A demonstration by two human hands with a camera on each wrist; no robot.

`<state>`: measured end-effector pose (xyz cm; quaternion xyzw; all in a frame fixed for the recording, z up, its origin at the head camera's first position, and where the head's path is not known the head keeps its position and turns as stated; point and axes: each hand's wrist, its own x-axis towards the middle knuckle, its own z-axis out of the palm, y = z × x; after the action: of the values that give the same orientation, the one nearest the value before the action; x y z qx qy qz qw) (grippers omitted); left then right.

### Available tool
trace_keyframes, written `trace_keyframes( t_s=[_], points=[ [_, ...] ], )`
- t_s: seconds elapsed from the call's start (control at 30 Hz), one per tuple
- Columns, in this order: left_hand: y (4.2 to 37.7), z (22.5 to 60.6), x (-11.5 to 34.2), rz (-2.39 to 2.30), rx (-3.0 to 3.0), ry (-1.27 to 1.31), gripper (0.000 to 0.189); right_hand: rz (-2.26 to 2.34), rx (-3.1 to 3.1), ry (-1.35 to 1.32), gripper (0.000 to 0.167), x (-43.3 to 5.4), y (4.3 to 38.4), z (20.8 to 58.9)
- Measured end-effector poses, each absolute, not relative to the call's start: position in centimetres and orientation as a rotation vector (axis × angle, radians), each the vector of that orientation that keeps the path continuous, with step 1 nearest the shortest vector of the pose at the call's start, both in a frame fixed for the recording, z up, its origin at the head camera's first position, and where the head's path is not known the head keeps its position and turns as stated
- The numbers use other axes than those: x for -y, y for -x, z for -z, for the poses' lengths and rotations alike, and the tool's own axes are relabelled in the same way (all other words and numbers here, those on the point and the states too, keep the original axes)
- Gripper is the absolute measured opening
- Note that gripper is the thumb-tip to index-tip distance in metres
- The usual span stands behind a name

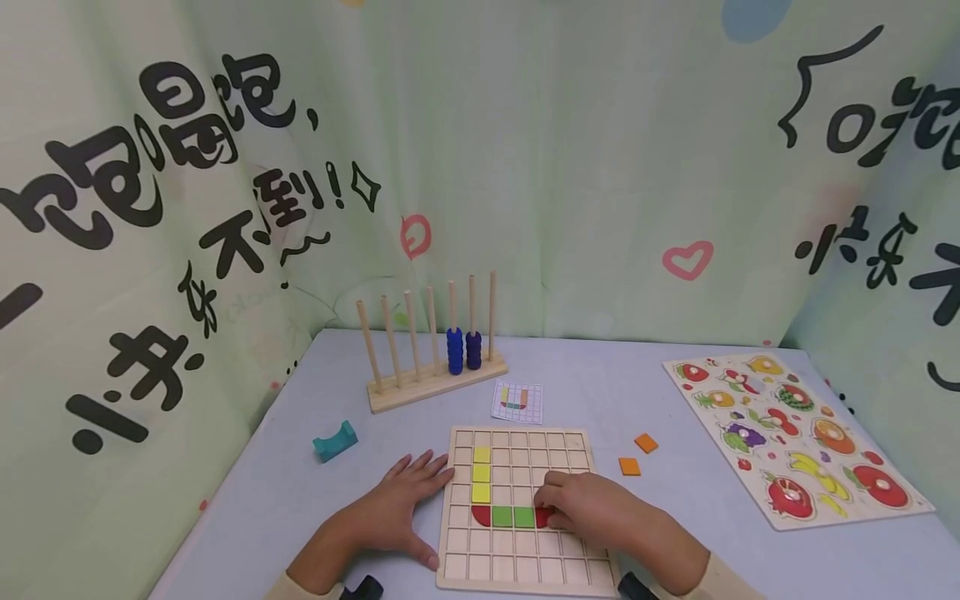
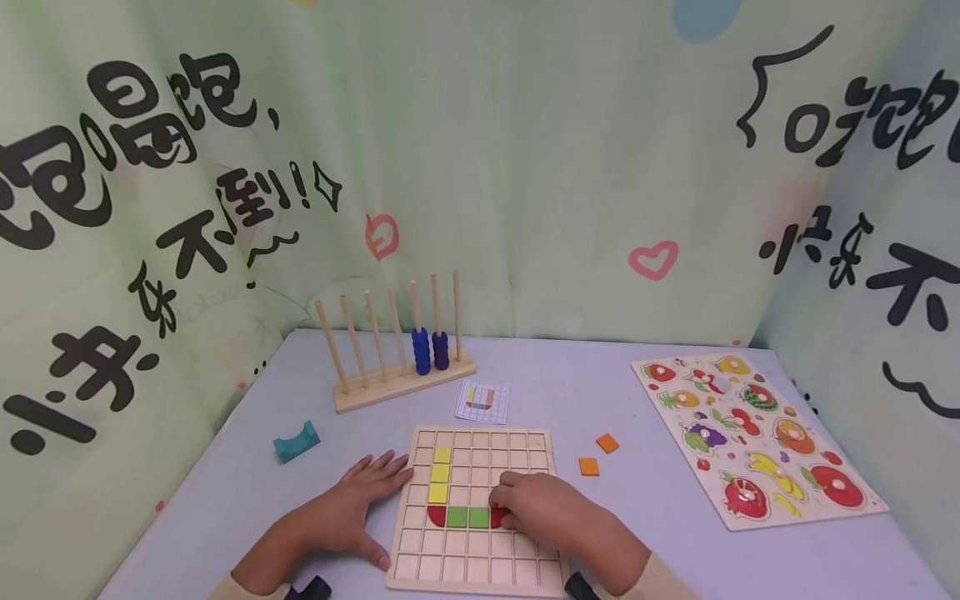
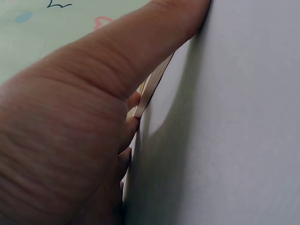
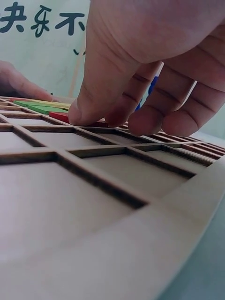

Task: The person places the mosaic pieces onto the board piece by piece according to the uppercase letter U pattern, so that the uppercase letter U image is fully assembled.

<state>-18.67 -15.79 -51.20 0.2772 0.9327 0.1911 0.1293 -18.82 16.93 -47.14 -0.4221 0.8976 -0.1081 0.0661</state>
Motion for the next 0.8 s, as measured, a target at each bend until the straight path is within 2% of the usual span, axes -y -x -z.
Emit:
trace_keyframes(
  t_s=[0.47,0.8],
  points=[
    [18.7,51.0,15.7,-0.549,-2.699,-0.790,0.122,0.336,-2.719,1.273,0.013,-17.5,18.8,47.0],
    [18.7,50.9,15.7,-0.556,-2.696,-0.792,0.121,0.365,-2.722,1.075,0.019,-20.2,18.6,46.4]
  ],
)
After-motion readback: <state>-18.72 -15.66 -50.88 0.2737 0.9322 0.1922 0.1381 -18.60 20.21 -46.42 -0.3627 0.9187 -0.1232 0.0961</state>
